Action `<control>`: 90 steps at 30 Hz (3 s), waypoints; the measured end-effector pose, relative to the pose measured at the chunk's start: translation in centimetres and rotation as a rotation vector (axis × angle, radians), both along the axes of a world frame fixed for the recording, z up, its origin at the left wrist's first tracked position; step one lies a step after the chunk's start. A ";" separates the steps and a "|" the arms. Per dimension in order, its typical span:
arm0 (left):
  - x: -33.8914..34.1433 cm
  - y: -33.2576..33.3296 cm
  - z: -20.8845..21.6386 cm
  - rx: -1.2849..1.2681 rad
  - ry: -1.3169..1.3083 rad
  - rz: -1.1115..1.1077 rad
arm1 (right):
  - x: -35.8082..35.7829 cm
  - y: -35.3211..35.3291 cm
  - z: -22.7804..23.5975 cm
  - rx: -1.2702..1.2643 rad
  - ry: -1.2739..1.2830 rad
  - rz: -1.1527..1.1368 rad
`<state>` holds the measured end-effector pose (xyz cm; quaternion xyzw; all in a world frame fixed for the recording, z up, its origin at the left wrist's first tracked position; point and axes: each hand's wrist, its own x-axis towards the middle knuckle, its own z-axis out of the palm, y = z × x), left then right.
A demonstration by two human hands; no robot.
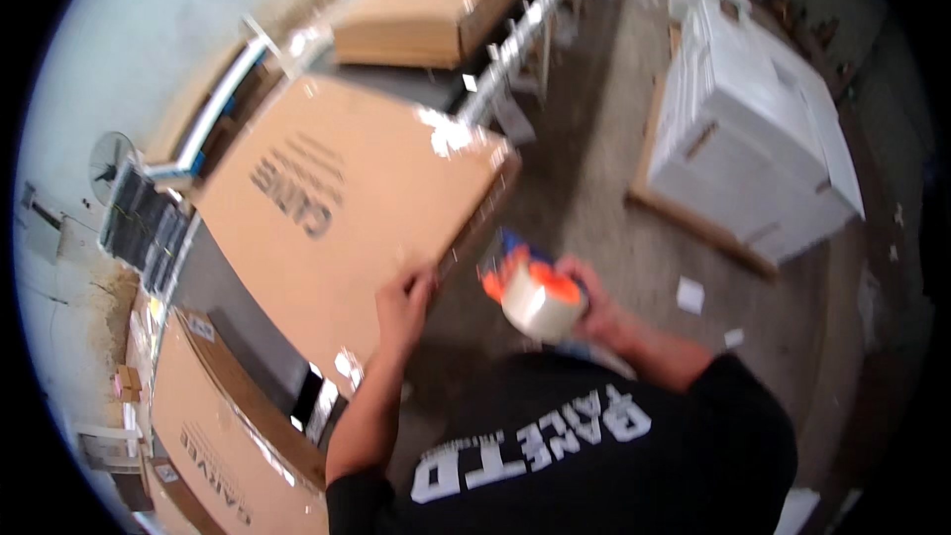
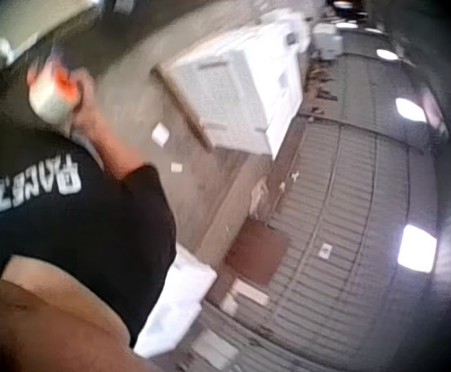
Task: The person tapes the edges and corners of cardboard boxes on a conveyor belt using a handheld tape dispenser.
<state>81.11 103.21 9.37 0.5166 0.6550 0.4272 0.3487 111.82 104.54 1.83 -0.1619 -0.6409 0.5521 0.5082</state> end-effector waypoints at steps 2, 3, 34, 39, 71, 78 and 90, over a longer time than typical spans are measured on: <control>1.5 -1.1 -0.8 0.069 -0.082 0.017 | -0.7 1.1 0.5 -0.703 0.255 0.309; 2.0 -1.5 -0.2 0.134 -0.140 0.020 | -1.7 1.8 3.0 -1.369 0.549 0.626; 4.9 -5.6 3.1 0.095 0.032 -0.234 | -1.5 -2.0 3.7 -1.453 0.489 0.574; 4.5 -6.7 3.9 0.059 0.101 -0.307 | -1.6 -2.4 2.8 -1.455 0.501 0.584; 3.0 -4.1 7.3 0.257 0.270 -0.575 | -2.0 -3.1 9.9 -1.050 0.032 0.484; -1.1 -1.3 4.6 0.068 0.166 -0.522 | -0.9 -3.9 7.9 -1.165 0.185 0.527; -3.9 3.0 -5.4 0.273 0.643 0.047 | 2.1 -1.7 0.5 -1.534 0.808 0.539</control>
